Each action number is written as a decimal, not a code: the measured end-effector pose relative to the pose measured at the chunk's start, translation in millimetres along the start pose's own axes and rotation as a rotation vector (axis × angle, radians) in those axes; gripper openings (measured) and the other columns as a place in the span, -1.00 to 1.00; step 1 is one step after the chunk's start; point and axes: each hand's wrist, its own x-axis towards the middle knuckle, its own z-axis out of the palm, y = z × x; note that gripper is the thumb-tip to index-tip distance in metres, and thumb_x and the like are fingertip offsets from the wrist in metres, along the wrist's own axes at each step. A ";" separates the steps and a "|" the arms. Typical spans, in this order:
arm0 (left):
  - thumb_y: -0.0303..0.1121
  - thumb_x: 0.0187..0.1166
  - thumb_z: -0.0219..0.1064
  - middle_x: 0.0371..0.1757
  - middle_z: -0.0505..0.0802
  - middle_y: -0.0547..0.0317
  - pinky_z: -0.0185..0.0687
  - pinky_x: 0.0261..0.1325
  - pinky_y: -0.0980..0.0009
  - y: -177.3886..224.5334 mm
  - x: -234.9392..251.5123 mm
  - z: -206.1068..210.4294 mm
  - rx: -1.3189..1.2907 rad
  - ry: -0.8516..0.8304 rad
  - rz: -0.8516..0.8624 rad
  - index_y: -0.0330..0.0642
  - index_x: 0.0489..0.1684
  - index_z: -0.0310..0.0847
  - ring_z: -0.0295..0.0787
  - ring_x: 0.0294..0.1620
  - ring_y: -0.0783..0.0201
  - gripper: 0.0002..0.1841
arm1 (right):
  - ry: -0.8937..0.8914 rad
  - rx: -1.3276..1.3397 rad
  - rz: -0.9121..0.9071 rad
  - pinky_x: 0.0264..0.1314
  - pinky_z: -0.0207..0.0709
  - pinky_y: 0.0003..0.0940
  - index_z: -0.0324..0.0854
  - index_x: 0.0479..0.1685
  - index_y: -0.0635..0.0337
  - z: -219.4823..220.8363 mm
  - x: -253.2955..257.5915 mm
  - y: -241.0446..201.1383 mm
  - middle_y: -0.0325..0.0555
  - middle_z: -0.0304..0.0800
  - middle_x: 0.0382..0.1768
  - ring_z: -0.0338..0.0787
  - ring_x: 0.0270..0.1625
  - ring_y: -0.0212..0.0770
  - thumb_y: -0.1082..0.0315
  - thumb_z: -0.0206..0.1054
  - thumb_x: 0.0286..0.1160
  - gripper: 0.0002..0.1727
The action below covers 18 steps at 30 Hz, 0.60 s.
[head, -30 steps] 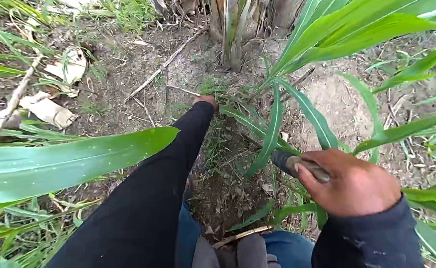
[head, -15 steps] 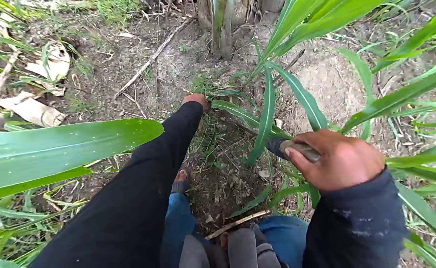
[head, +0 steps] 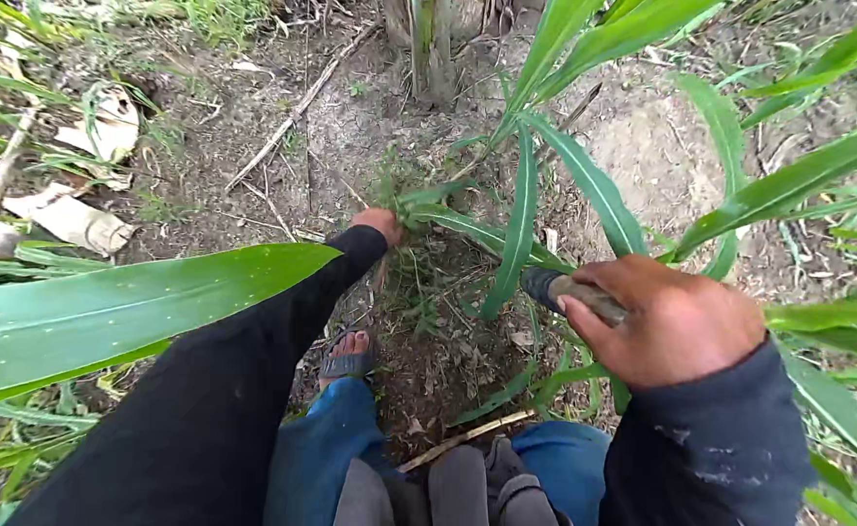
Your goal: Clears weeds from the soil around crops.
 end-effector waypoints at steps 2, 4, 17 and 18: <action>-0.12 0.66 0.34 0.17 0.85 -0.37 0.56 0.30 -0.46 6.8 -33.1 28.5 0.166 -0.156 0.119 -0.34 0.12 0.78 0.77 0.28 -0.37 -0.59 | 0.009 -0.003 -0.026 -0.56 0.54 0.32 0.86 -0.19 0.15 0.8 0.1 0.9 0.11 0.85 -0.38 0.82 -0.46 0.25 -0.06 0.37 0.32 -0.56; -0.13 0.59 0.41 0.13 0.85 -0.36 0.54 0.32 -0.44 14.7 -62.6 77.1 0.312 -0.379 0.233 -0.38 0.04 0.80 0.76 0.26 -0.36 -0.59 | 0.023 0.009 -0.044 -0.58 0.54 0.26 0.85 -0.23 0.16 0.3 1.1 0.9 0.11 0.82 -0.39 0.80 -0.49 0.21 0.00 0.38 0.33 -0.61; -0.44 0.40 0.56 0.56 0.58 -0.46 0.53 0.40 -0.49 28.3 -21.8 66.7 -0.082 0.058 0.058 -0.40 0.37 0.65 0.27 0.73 -0.51 -0.49 | -0.047 0.020 0.019 -0.49 0.52 0.41 0.87 -0.11 0.15 -5.5 1.3 -0.4 0.18 0.86 -0.28 0.83 -0.39 0.32 0.00 0.43 0.32 -0.60; -0.42 0.41 0.55 0.54 0.58 -0.51 0.55 0.38 -0.48 26.9 -12.4 63.5 -0.108 0.069 0.006 -0.45 0.40 0.61 0.30 0.69 -0.53 -0.46 | -0.042 0.020 0.018 -0.49 0.53 0.40 0.87 -0.13 0.14 -4.9 0.3 -0.4 0.18 0.86 -0.29 0.83 -0.40 0.32 0.01 0.44 0.30 -0.61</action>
